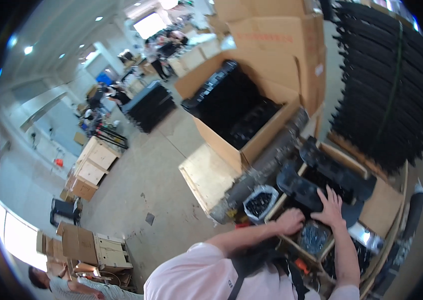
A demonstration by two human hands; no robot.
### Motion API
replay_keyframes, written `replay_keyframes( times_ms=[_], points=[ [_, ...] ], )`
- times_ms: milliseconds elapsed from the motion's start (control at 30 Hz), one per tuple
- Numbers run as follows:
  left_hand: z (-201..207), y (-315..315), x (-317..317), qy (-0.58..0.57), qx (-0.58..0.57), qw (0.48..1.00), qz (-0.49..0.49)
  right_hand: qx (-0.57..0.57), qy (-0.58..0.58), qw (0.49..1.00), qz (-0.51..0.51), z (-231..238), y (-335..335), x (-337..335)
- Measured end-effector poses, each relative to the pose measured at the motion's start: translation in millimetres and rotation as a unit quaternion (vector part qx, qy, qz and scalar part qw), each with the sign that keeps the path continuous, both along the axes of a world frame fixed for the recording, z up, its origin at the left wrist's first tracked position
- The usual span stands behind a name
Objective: Manually assemble plastic components by inserting screws and tightening them with an electric screwdriver.
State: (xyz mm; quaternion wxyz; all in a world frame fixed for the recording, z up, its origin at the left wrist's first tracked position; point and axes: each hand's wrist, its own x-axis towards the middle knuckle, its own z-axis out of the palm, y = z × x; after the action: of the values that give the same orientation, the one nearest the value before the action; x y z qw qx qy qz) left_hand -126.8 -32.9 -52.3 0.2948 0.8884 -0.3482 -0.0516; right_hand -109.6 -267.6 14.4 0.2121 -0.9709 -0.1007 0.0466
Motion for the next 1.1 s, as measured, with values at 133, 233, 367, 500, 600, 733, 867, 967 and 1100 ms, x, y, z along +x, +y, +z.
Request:
replay_keyframes(
  times_ms=[133, 233, 367, 500, 600, 733, 867, 967, 1100],
  points=[
    [1.5, 6.1, 43.0, 0.018, 0.086, 0.996, 0.027, 0.09, -0.129, 0.984, -0.086, 34.1, 1.6, -11.3],
    [-66.0, 41.0, 86.1, 0.01, 0.039, 0.998, 0.057, 0.163, -0.141, 0.964, -0.155, 51.4, 0.1, -35.0],
    [-83.2, 16.1, 88.5, 0.01, 0.092, 0.996, -0.001, 0.218, -0.062, 0.938, -0.261, 33.9, -12.5, -111.5],
    [-57.8, 9.5, 66.5, 0.134, 0.113, 0.984, -0.041, 0.233, -0.012, 0.928, -0.29, 32.8, 3.8, -165.9],
    [-50.6, 15.1, 46.1, 0.079, 0.116, 0.979, -0.145, 0.274, 0.032, 0.904, -0.327, 19.2, 12.9, -189.7],
    [-49.3, -12.5, 48.9, 0.102, 0.123, 0.983, -0.092, 0.281, 0.039, 0.902, -0.326, 8.1, 26.4, -189.3],
    [-124.8, -7.0, 85.8, -0.077, 0.147, 0.986, -0.004, 0.243, 0.067, 0.932, -0.26, 11.4, 47.8, -156.5],
    [-111.8, -73.7, 96.7, 0.137, 0.238, 0.958, -0.081, 0.186, 0.072, 0.94, -0.278, 9.6, 31.6, -168.7],
    [-184.4, -15.5, 143.6, -0.04, 0.222, 0.974, -0.024, 0.236, 0.116, 0.934, -0.242, 24.1, 66.8, -130.0]
  ],
)
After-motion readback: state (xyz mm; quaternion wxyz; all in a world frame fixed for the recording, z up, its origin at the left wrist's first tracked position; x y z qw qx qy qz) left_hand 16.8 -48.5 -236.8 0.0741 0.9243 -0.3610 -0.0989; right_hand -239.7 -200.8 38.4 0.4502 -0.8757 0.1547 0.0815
